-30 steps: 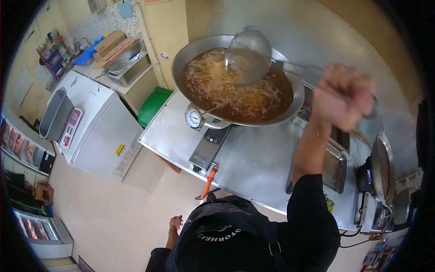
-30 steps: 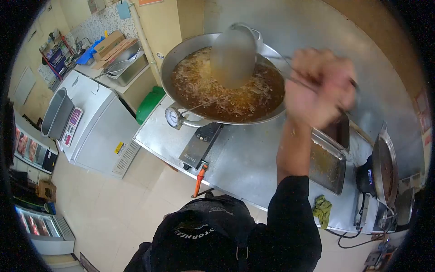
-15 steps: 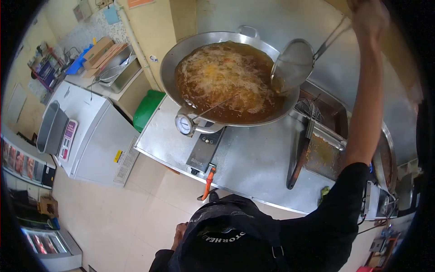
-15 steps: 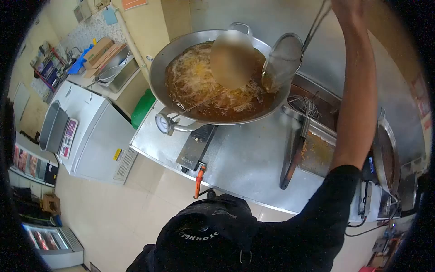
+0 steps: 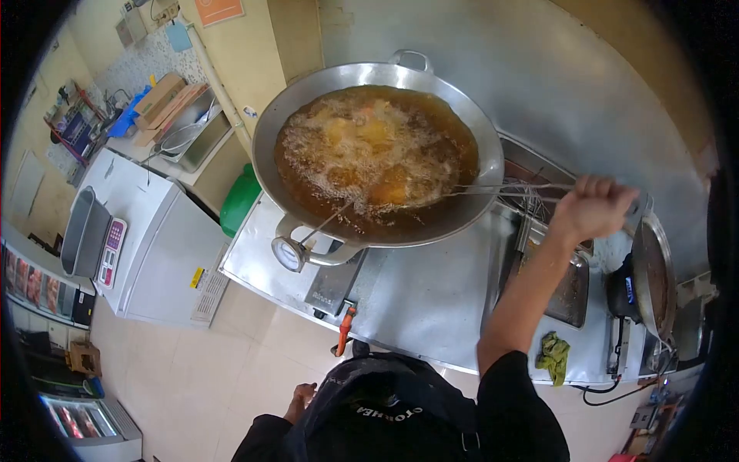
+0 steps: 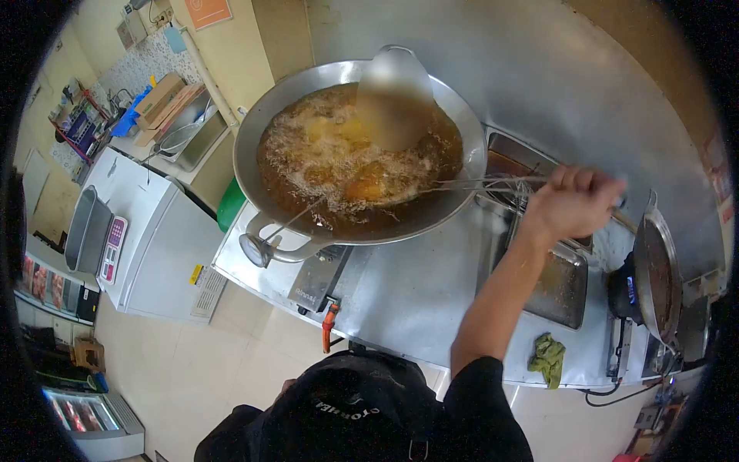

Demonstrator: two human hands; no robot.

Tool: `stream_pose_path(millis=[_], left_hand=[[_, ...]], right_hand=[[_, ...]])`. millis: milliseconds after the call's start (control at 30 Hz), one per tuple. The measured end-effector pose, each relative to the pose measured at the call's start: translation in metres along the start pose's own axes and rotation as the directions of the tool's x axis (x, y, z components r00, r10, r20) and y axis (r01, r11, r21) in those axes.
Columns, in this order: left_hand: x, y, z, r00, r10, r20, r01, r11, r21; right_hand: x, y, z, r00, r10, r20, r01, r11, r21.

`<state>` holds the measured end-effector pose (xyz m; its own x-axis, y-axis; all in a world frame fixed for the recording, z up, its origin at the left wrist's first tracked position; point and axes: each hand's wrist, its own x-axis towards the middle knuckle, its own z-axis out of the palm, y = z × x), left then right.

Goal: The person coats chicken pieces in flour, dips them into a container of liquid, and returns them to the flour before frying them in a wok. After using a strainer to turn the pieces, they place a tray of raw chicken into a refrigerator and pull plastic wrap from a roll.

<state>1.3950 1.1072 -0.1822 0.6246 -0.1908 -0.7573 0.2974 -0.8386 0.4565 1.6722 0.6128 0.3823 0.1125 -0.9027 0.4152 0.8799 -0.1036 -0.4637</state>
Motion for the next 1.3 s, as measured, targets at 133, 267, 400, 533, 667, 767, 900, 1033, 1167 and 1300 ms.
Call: stream_pose_path(millis=[133,267,400,533,667,767,900,1033,1167,1300], left_hand=[[0.017,0.002,0.000,0.997,0.059,-0.057,-0.044,0.972,0.233],[0.012,-0.018,0.036,0.997,0.000,-0.083,0.029,0.936,0.350],[0.013,-0.011,0.043,0.923,-0.378,-0.071,0.313,0.847,-0.430],[0.028,-0.015,0.037,0.964,0.100,-0.245,-0.020,0.951,0.309],[0.020,-0.009,0.023,0.987,-0.008,-0.162,0.051,0.963,0.265],[0.021,-0.013,0.017,0.998,-0.005,-0.068,0.029,0.932,0.362],[0.019,-0.025,0.021,0.983,0.163,-0.086,-0.104,0.876,0.470],[0.016,-0.029,0.023,0.994,0.080,-0.081,-0.044,0.927,0.373],[0.018,-0.027,0.022,0.998,0.030,-0.062,-0.008,0.947,0.320],[0.023,-0.022,0.019,0.998,0.015,-0.056,0.001,0.960,0.279]], right_hand=[[-0.040,0.007,-0.023,0.999,-0.035,-0.025,0.040,0.974,0.222],[-0.025,0.064,-0.010,0.999,-0.015,0.046,0.003,0.973,0.233],[0.007,0.102,-0.002,0.998,-0.048,0.042,0.037,0.972,0.231],[0.021,0.098,0.006,0.993,-0.084,0.080,0.059,0.958,0.279],[0.021,0.083,0.010,0.956,-0.183,0.229,0.110,0.949,0.297],[0.025,0.073,0.011,0.946,-0.215,0.242,0.136,0.943,0.305],[0.030,0.039,-0.005,0.917,-0.312,0.248,0.230,0.922,0.311],[0.040,0.009,-0.020,0.898,-0.372,0.236,0.285,0.899,0.332],[0.038,-0.018,-0.029,0.809,-0.393,0.438,0.212,0.889,0.406],[-0.010,-0.016,-0.017,0.655,-0.360,0.664,0.149,0.924,0.354]])
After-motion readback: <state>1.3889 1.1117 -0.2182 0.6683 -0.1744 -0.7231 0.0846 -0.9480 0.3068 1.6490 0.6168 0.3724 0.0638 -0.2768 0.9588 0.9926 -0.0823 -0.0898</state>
